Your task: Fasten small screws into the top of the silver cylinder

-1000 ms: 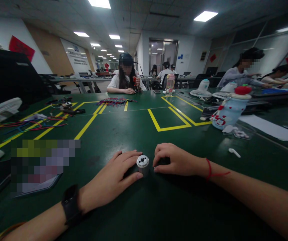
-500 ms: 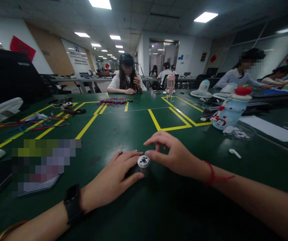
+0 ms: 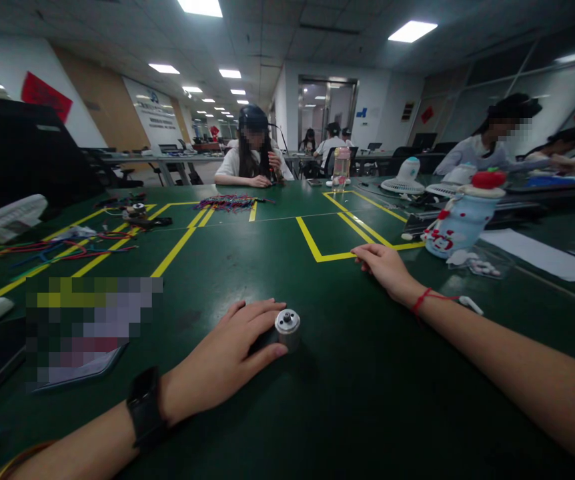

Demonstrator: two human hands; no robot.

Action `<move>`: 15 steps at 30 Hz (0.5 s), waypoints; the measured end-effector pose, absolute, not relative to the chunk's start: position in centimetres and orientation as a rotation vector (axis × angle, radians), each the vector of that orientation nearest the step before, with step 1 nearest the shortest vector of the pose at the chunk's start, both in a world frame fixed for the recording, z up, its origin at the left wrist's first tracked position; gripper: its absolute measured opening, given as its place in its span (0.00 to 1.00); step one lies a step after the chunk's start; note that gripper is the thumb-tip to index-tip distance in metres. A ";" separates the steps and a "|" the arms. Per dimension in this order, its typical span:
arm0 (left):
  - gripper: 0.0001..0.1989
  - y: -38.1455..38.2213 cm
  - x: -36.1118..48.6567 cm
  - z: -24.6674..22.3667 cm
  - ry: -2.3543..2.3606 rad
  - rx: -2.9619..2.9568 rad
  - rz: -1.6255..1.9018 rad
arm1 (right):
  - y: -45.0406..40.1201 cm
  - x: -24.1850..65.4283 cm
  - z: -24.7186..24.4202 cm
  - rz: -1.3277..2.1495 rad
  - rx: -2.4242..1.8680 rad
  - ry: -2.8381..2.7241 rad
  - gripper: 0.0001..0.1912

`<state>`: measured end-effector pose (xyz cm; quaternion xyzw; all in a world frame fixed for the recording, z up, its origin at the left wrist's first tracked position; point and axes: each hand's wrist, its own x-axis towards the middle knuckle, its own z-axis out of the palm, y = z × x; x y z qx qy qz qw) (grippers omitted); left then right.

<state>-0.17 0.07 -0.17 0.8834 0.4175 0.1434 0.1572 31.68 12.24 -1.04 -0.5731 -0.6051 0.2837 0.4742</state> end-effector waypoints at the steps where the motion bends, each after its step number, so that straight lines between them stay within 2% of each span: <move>1: 0.21 0.1 -0.2 -0.2 1.195 2.527 0.416 | 12.2 31.6 -1.0 0.688 -1.406 -1.500 0.16; 9: 0.21 0.1 -0.1 -0.2 1.196 2.540 0.440 | 8.4 28.2 0.6 0.713 -1.326 -1.940 0.12; 13: 0.21 0.0 0.0 -0.1 1.206 2.563 0.439 | 4.1 24.1 2.3 0.722 -1.034 -2.199 0.17; 15: 0.21 0.0 0.2 0.0 1.195 2.575 0.444 | 2.8 22.6 3.0 0.633 -0.927 -2.246 0.12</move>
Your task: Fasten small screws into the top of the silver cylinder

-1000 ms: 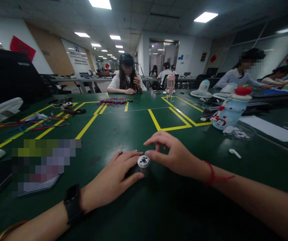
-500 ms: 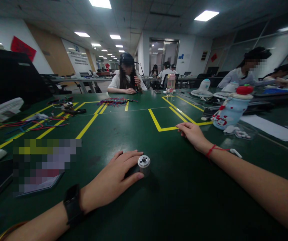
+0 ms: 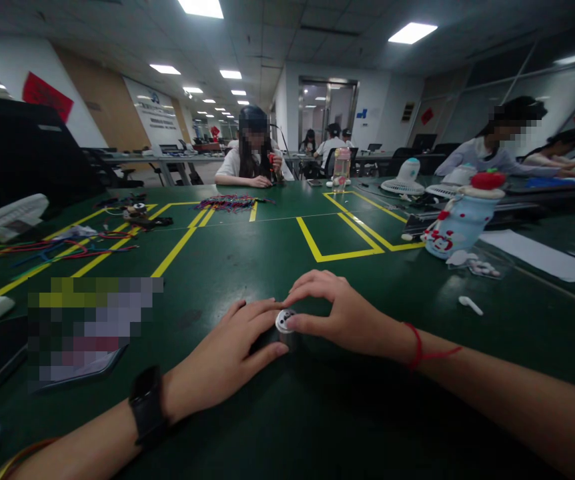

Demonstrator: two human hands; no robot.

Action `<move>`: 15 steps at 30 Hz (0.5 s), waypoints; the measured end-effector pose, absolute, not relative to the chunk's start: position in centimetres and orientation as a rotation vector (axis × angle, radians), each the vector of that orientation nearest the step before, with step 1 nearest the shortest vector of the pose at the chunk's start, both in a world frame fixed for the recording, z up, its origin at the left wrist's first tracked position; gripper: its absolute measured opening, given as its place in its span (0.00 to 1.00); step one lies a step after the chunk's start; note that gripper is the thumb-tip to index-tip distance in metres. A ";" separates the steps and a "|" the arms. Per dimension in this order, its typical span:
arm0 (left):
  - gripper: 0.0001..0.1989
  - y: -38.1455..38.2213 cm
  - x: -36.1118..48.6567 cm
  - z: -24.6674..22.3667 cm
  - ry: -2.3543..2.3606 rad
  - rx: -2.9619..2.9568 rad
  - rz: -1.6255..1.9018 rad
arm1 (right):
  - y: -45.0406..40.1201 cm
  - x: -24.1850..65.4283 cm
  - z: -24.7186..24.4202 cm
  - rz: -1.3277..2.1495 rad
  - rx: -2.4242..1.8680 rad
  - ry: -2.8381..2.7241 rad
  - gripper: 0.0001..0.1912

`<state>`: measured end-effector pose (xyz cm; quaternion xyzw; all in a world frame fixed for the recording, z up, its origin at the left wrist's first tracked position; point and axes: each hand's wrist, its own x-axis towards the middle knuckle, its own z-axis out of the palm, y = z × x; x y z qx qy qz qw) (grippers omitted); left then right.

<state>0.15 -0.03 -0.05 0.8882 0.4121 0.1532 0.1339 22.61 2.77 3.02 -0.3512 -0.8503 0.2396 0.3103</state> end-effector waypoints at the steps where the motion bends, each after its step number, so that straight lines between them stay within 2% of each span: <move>1: 0.21 0.0 0.2 0.0 1.189 2.578 0.448 | 2.4 22.2 3.3 0.603 -0.898 -2.237 0.09; 6: 0.21 0.0 0.1 0.0 1.199 2.571 0.437 | 3.1 22.8 3.6 0.661 -0.805 -2.087 0.07; 15: 0.21 0.1 -0.1 -0.1 1.201 2.550 0.427 | 3.7 26.0 1.3 0.608 -0.906 -2.545 0.07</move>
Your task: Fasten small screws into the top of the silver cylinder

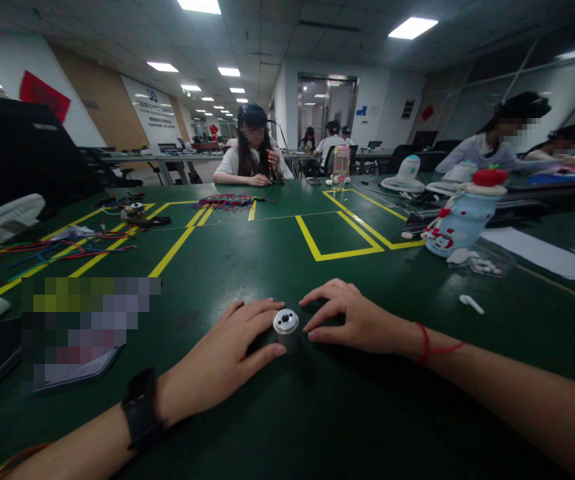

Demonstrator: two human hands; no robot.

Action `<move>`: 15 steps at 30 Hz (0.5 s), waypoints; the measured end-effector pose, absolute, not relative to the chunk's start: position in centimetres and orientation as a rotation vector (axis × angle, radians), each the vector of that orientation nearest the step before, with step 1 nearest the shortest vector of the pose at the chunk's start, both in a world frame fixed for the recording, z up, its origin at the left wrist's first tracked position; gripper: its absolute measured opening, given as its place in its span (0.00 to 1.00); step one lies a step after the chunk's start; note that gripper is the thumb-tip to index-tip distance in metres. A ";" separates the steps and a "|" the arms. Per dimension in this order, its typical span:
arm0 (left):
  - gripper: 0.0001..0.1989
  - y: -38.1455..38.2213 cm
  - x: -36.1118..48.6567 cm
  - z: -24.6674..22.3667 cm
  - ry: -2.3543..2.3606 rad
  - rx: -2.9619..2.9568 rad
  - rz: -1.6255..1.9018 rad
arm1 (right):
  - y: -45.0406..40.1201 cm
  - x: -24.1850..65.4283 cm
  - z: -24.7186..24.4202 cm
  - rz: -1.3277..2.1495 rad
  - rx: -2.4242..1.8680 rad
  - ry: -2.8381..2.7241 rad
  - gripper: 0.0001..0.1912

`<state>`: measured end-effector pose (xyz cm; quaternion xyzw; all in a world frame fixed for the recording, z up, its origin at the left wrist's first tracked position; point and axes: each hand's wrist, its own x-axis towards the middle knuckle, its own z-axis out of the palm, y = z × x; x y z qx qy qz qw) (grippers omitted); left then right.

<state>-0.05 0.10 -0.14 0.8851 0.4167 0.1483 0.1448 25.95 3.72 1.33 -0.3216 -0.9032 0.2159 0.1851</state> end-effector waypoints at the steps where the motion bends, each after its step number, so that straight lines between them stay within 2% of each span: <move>1: 0.21 0.1 0.0 -0.1 1.199 2.549 0.422 | 3.6 25.9 1.3 0.590 -0.906 -2.557 0.07; 8: 0.21 0.1 -0.1 -0.1 1.212 2.539 0.438 | 5.1 26.8 1.9 0.729 -0.934 -2.270 0.14; 13: 0.21 0.1 -0.1 0.0 1.206 2.523 0.430 | 8.9 30.2 0.9 0.202 -1.343 -2.174 0.15; 15: 0.21 0.1 -0.1 0.0 1.209 2.517 0.419 | 9.9 31.2 0.1 0.135 -1.425 -2.197 0.15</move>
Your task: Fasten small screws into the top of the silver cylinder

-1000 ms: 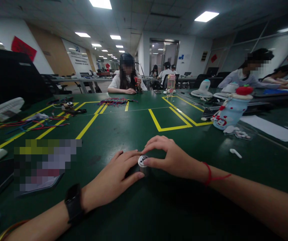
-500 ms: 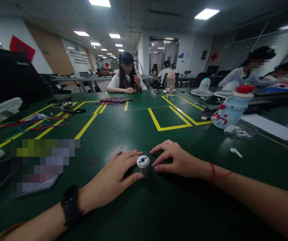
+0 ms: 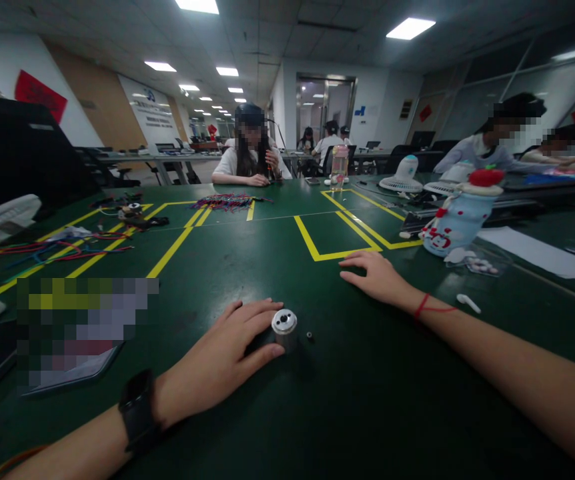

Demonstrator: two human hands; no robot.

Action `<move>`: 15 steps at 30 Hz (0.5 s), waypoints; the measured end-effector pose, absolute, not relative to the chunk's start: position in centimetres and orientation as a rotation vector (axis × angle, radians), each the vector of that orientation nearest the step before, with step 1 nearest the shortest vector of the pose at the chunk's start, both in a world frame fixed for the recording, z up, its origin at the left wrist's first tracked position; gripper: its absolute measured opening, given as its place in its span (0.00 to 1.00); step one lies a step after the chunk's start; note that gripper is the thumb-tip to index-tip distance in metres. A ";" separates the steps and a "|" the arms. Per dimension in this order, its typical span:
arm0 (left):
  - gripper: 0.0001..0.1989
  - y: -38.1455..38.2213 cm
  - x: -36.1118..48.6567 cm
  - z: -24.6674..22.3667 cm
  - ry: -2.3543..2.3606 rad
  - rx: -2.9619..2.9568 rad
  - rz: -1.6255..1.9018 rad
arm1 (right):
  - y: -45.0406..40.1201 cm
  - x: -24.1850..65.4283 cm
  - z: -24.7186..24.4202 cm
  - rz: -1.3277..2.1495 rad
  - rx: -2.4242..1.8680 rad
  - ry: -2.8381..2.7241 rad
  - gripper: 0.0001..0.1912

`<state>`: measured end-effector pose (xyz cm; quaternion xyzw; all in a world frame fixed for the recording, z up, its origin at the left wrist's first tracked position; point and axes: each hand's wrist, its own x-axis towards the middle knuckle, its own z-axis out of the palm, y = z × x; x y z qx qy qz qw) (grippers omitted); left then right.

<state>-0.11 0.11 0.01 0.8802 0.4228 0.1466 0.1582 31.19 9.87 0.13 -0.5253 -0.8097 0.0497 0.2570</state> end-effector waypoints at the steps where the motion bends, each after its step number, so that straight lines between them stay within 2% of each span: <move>1: 0.21 0.1 -0.1 0.0 1.210 2.516 0.417 | 10.1 31.5 -0.2 0.127 -1.445 -2.209 0.16; 10: 0.21 0.1 -0.1 -0.1 1.202 2.533 0.447 | 9.2 30.8 -0.2 0.094 -1.475 -2.249 0.20; 14: 0.21 0.0 -0.2 -0.1 1.202 2.531 0.416 | 7.0 28.8 0.9 0.407 -1.060 -2.457 0.29; 15: 0.21 0.0 -0.2 -0.1 1.200 2.533 0.413 | 6.4 28.2 1.1 0.490 -0.937 -2.515 0.28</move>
